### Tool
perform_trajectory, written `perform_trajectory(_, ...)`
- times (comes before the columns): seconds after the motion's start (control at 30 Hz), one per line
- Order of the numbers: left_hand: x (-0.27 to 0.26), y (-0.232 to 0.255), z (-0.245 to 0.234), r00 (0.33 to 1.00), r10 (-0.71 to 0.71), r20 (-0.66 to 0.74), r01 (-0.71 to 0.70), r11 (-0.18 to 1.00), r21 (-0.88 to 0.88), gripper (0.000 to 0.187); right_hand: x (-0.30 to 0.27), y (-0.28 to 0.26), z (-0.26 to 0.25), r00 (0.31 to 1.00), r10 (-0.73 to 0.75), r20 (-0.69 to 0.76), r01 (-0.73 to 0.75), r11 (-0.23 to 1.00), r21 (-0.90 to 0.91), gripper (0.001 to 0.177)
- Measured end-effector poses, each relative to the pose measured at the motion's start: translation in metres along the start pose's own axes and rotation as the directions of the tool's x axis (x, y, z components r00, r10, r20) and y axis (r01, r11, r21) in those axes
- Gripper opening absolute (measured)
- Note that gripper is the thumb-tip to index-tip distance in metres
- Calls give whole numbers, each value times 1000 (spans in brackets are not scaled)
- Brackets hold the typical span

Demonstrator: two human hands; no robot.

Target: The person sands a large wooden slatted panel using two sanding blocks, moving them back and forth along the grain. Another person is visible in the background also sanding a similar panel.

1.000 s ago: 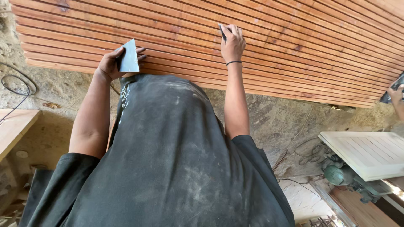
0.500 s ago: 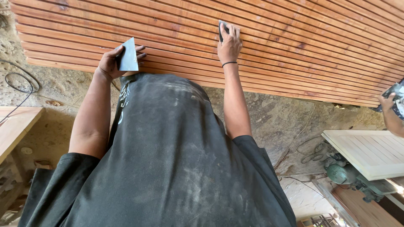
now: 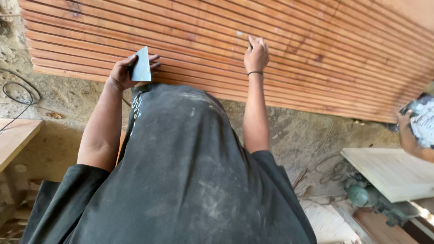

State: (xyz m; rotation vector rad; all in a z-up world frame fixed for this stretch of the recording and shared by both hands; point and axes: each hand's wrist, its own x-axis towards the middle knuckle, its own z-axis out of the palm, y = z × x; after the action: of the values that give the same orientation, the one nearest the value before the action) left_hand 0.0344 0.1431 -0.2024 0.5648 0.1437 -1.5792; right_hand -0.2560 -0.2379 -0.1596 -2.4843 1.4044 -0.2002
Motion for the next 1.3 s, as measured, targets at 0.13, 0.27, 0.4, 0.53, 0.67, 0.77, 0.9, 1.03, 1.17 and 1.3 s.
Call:
perform_trajectory(0.13,3,7,1,999,-44,-3,44,999,31,72,-2,-19,29,989,103,-110,-107,993,-39,27)
perform_trajectory(0.27,-1,4,-4,995,-97,9,96,994,46,75,-13,-41,50,976,204,-72,-208,976,-63,27)
perform_trajectory(0.4,5,12,-5,996,-78,54,75,996,50,75,3,-36,49,988,150,44,-151,989,6,21)
perform_trajectory(0.53,-1,11,-5,995,-100,28,98,993,62,76,-5,9,31,993,101,68,-94,991,-99,23)
perform_trajectory(0.67,1,8,-3,999,-45,25,44,998,35,76,-14,23,30,953,298,60,-299,954,-2,17)
perform_trajectory(0.77,5,9,-3,996,-42,76,40,999,18,76,-30,5,34,947,318,49,-318,948,-12,25)
perform_trajectory(0.9,0,2,-10,995,-75,58,73,996,45,74,-53,-29,45,964,264,1,-264,964,-10,22)
perform_trajectory(1.03,5,6,-18,996,-88,34,83,990,117,67,-49,-47,51,978,210,-11,-210,977,-36,20)
perform_trajectory(1.17,27,-15,-4,973,-102,-207,141,973,183,50,-45,-18,30,953,238,189,-248,968,34,23)
perform_trajectory(1.3,60,-27,32,945,163,-284,-91,964,249,41,-41,5,-3,965,184,185,-249,858,449,36)
